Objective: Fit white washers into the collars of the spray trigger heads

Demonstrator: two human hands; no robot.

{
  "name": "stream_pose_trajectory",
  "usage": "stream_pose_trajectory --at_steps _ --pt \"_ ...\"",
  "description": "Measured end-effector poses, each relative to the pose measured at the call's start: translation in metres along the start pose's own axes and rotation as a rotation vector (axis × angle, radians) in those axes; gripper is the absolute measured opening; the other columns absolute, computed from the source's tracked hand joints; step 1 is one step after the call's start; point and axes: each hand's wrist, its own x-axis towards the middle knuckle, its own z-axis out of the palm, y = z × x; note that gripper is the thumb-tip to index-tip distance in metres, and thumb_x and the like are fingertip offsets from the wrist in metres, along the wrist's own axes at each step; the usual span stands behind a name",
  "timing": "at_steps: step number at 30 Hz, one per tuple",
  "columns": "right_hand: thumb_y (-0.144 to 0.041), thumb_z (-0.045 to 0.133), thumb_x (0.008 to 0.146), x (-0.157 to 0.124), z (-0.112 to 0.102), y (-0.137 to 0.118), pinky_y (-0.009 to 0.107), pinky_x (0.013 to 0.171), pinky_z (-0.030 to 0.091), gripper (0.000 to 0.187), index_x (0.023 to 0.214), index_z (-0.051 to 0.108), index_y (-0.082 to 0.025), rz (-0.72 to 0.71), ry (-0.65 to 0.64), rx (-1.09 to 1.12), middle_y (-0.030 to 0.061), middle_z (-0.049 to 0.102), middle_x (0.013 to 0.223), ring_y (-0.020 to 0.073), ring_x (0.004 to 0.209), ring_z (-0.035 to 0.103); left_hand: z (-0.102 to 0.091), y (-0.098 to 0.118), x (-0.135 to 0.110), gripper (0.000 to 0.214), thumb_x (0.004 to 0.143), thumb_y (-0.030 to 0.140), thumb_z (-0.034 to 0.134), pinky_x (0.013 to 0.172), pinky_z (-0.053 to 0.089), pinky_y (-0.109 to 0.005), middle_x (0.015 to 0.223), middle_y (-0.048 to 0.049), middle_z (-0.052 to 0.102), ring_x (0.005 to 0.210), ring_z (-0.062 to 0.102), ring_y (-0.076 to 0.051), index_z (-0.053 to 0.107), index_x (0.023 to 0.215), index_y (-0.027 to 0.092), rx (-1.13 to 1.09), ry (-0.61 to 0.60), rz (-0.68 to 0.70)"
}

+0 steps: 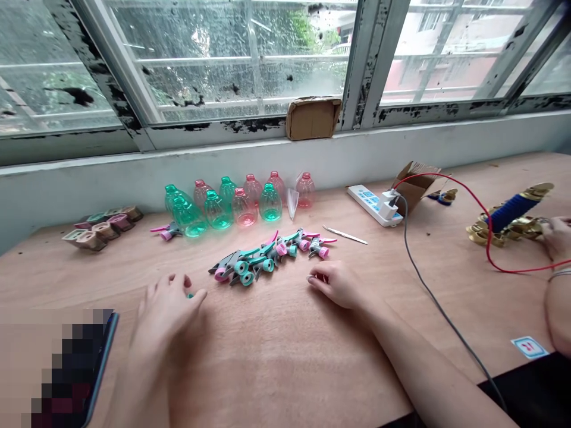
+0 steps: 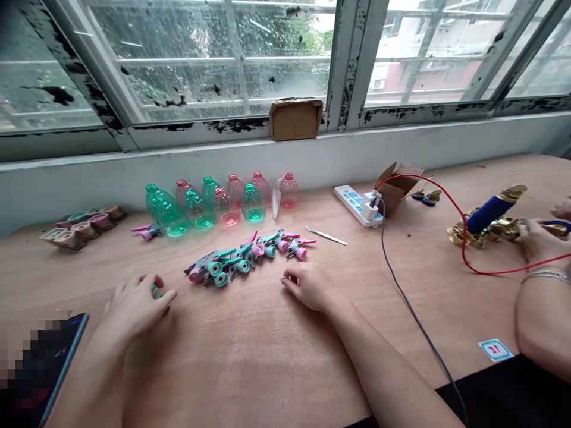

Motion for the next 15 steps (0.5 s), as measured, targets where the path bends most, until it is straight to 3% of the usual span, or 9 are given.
stream_pose_trajectory --at_steps 5,9,10,12,14,15 --pt "-0.024 0.060 0.086 0.000 -0.001 -0.003 0.023 0.060 0.034 0.012 0.079 0.067 -0.019 -0.033 0.015 0.027 0.0006 0.066 0.071 0.0117 0.063 0.054 -0.004 -0.017 0.001 0.017 0.068 0.033 0.059 0.082 0.046 -0.046 0.109 -0.0140 0.062 0.102 0.056 -0.038 0.056 0.079 0.021 0.140 -0.082 0.064" --pt "-0.024 0.060 0.087 0.000 -0.001 -0.005 0.023 0.062 0.035 0.012 0.081 0.068 -0.019 -0.056 0.043 0.031 0.0007 0.066 0.071 0.0119 0.063 0.055 -0.011 -0.019 0.000 0.013 0.071 0.035 0.061 0.071 0.049 -0.042 0.082 -0.0083 0.067 0.083 0.062 -0.032 0.060 0.069 0.022 0.083 -0.249 0.103" --pt "-0.025 0.059 0.088 0.000 0.000 -0.006 0.023 0.062 0.035 0.012 0.083 0.069 -0.020 -0.066 0.051 0.038 0.0011 0.067 0.072 0.0121 0.064 0.055 -0.014 -0.017 -0.002 0.016 0.071 0.038 0.062 0.071 0.049 -0.042 0.083 -0.0078 0.067 0.083 0.063 -0.032 0.063 0.071 0.022 0.055 -0.220 0.111" --pt "-0.025 0.057 0.091 0.001 0.003 -0.008 0.023 0.064 0.037 0.015 0.088 0.071 -0.020 -0.093 0.060 0.068 0.0021 0.069 0.076 0.0128 0.067 0.057 -0.019 -0.005 -0.007 0.022 0.071 0.044 0.066 0.078 0.050 -0.043 0.098 -0.0077 0.068 0.093 0.062 -0.033 0.067 0.081 0.024 -0.027 -0.048 0.171" --pt "-0.025 0.055 0.092 0.002 0.006 -0.011 0.024 0.065 0.038 0.017 0.091 0.072 -0.020 -0.122 0.071 0.118 0.0034 0.070 0.080 0.0135 0.070 0.059 -0.020 0.017 -0.016 0.027 0.072 0.045 0.067 0.088 0.049 -0.043 0.120 -0.0066 0.061 0.109 0.058 -0.033 0.068 0.092 0.025 -0.150 0.122 0.290" --pt "-0.026 0.055 0.092 0.002 0.007 -0.012 0.024 0.065 0.039 0.019 0.091 0.072 -0.020 -0.130 0.086 0.152 0.0040 0.070 0.080 0.0137 0.070 0.058 -0.018 0.031 -0.021 0.029 0.074 0.044 0.067 0.092 0.048 -0.043 0.127 -0.0061 0.057 0.114 0.056 -0.032 0.068 0.096 0.026 -0.212 0.145 0.366"
